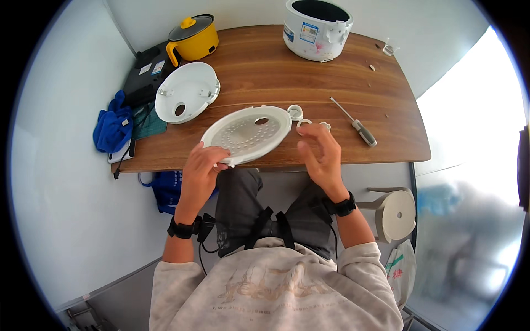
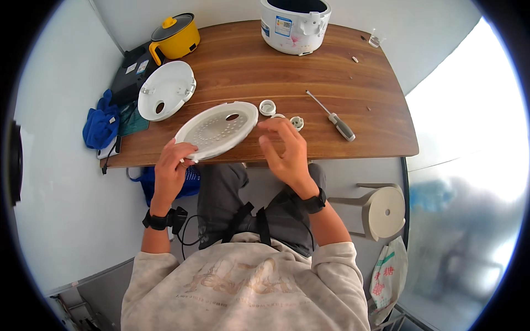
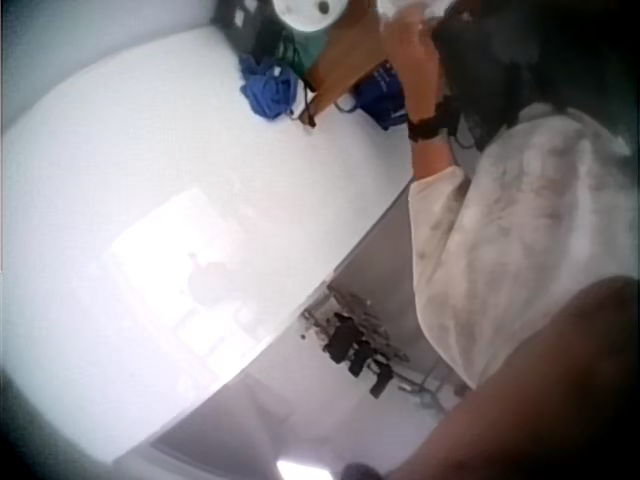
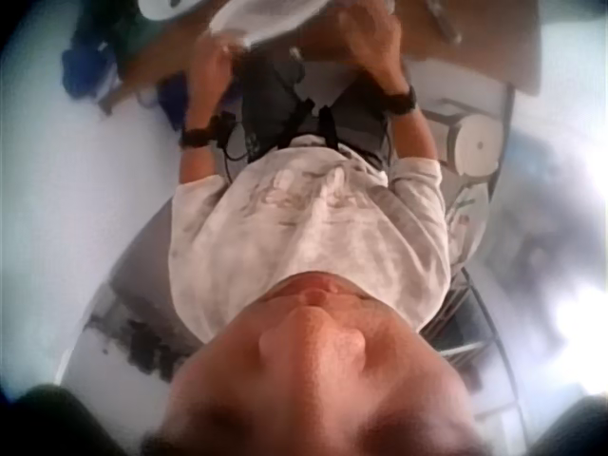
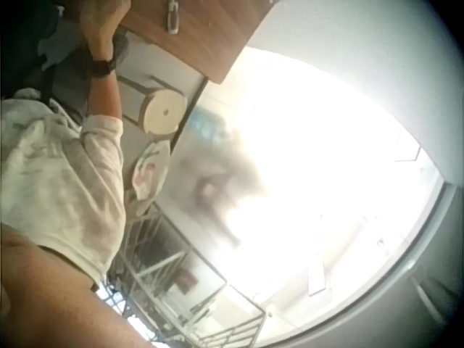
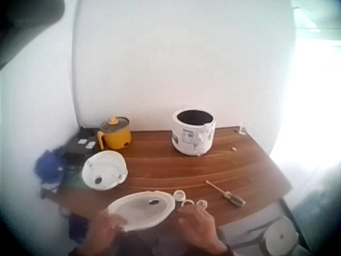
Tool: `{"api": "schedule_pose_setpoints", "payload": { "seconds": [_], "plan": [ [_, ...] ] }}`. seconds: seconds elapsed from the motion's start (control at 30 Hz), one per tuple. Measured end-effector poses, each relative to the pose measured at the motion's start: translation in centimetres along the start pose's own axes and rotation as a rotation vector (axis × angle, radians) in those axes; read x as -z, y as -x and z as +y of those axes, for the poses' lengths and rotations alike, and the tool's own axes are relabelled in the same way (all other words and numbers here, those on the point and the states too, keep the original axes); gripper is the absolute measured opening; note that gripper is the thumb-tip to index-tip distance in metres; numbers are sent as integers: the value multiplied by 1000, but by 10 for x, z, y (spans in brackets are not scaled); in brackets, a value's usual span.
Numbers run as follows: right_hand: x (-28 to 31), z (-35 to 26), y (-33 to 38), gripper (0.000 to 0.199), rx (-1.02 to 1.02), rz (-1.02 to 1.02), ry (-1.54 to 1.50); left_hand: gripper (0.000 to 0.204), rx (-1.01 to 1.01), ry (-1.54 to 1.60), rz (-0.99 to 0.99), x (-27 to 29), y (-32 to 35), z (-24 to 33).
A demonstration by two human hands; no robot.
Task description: The person uses a screwdriver to remove screws from a white rice cooker and its lid, then wipes the table with a blue cloth. They continue to unscrew and remove small plastic components from the lid, placing them on the table.
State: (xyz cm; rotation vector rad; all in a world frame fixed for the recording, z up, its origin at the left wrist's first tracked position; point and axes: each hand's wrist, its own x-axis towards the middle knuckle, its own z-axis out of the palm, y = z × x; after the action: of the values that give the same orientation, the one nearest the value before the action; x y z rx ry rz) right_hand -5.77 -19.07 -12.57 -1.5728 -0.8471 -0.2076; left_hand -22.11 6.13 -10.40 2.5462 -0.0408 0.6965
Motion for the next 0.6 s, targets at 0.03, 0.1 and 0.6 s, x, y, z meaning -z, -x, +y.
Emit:
{"api": "schedule_pose_setpoints", "payload": {
  "seconds": [0.03,0.1,0.6],
  "plan": [
    [1,1,5,20,-65,76,-27,23,157,154,27,8,1,8],
    [3,2,9,27,-182,136,-44,42,289,421,72,14,8,-1],
    [9,14,29,36,-636,-203,-337,32,814,1149,59,-10,1,1]
  ]
}}
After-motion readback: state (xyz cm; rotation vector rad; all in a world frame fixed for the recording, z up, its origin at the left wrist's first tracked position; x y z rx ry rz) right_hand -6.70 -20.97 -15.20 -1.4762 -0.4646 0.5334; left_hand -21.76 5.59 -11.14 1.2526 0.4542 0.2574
